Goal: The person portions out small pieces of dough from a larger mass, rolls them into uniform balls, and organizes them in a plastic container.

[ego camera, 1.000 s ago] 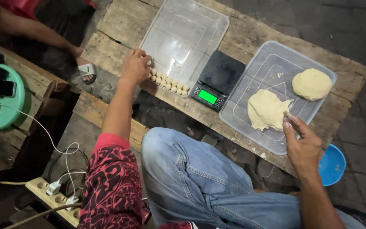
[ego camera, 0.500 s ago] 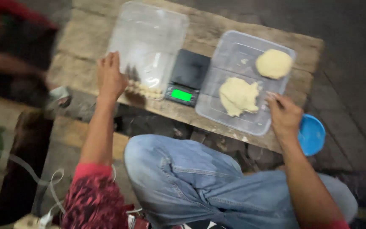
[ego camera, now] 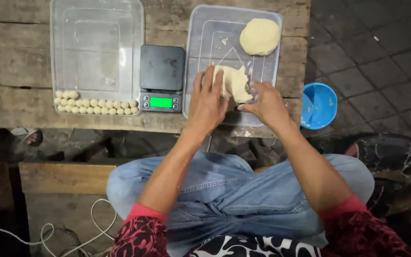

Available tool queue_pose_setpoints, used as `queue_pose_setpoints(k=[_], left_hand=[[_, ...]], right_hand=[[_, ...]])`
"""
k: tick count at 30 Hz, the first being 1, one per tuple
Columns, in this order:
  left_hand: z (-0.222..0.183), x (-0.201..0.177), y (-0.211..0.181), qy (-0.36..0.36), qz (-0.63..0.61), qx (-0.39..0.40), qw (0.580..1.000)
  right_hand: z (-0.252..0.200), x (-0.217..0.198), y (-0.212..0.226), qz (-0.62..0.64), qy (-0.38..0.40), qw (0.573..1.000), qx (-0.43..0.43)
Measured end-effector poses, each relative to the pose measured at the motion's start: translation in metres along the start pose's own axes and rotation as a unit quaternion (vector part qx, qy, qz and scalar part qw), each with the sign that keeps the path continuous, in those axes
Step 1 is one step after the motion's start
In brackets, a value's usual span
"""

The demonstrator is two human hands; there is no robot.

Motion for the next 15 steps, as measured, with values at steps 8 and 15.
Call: queue_pose_setpoints(k=[8, 15], left_hand=[[0.0, 0.022, -0.016, 0.042, 0.004, 0.053, 0.998], [0.009, 0.03, -0.018, 0.041, -0.011, 0.071, 0.997]], right_hand=[[-0.003, 0.011, -0.014, 0.119, -0.048, 0.989, 0.076], [0.006, 0.015, -0.03, 0.045, -0.083, 0.994, 0.056]])
Point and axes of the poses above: each hand's wrist, its own z-axis towards the middle knuckle, its own x-axis out of the palm, y = z × x, the point moved 6 cm from there along z, towards the middle knuckle, and after that the axes turned 9 degrees about z, right-handed, at the moved point
